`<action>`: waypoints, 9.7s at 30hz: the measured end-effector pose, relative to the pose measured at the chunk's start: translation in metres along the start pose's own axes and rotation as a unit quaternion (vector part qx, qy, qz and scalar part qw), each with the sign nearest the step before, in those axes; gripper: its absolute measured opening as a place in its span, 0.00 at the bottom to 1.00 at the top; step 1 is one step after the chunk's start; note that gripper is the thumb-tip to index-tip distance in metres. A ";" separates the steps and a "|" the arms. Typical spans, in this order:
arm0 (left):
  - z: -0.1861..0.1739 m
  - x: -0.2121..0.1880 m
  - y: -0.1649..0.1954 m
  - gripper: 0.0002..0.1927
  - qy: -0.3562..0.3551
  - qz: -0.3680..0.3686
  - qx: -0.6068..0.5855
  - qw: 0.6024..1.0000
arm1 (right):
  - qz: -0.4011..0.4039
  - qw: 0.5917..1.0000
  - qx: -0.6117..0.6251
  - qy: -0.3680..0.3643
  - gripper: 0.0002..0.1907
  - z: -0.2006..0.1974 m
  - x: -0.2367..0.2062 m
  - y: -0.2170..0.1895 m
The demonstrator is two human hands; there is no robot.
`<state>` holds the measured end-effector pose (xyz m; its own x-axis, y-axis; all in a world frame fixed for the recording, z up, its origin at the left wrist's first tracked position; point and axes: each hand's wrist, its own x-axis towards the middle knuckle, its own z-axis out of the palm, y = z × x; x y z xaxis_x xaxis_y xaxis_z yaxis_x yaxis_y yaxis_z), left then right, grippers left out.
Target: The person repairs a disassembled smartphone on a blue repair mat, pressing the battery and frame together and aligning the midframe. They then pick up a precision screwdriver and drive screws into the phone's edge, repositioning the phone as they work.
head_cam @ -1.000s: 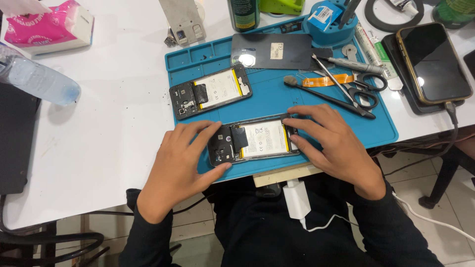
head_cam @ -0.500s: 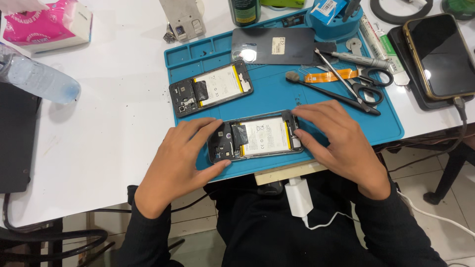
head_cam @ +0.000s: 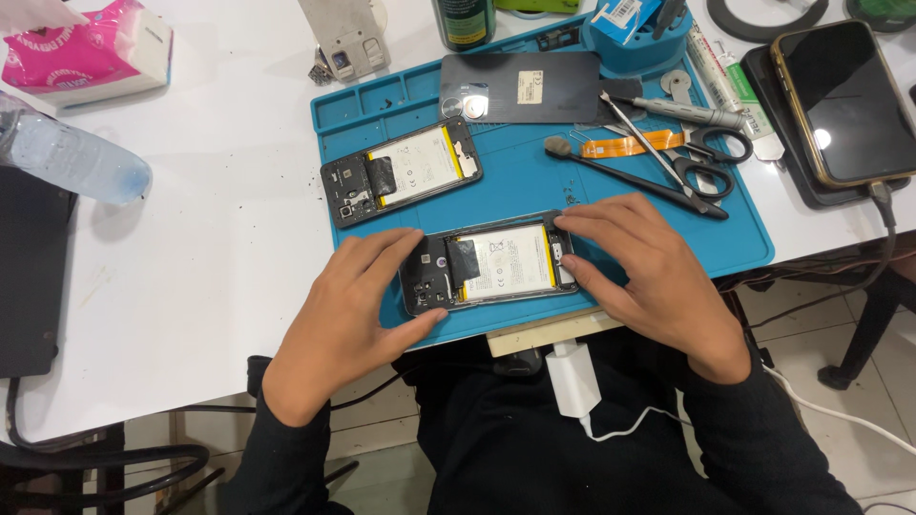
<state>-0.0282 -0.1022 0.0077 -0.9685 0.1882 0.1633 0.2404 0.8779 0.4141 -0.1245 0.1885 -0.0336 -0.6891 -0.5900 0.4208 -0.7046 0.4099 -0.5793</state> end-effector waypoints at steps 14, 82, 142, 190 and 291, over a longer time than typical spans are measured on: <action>0.001 0.004 -0.004 0.40 -0.011 -0.011 0.003 1.000 | -0.004 1.000 -0.005 -0.011 0.25 0.000 0.000 0.002; 0.057 0.002 0.034 0.19 0.168 -0.177 -0.693 0.678 | 0.210 0.871 0.440 0.058 0.14 0.020 0.011 0.011; 0.100 0.025 0.056 0.13 0.272 -0.169 -0.618 0.718 | 0.209 0.854 0.451 0.155 0.10 0.032 -0.013 0.006; 0.095 0.031 0.044 0.18 0.272 -0.182 -0.690 0.645 | 0.165 0.731 0.662 -0.005 0.24 0.023 -0.022 0.045; 0.061 0.020 0.055 0.14 0.309 0.043 -0.216 0.925 | -0.133 0.984 0.011 0.115 0.20 -0.015 0.010 -0.023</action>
<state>-0.0385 -0.0234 -0.0214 -0.7538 -0.1563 0.6383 0.4483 0.5878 0.6734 -0.1175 0.1832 -0.0056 -0.5031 -0.4997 0.7051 -0.8630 0.2466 -0.4409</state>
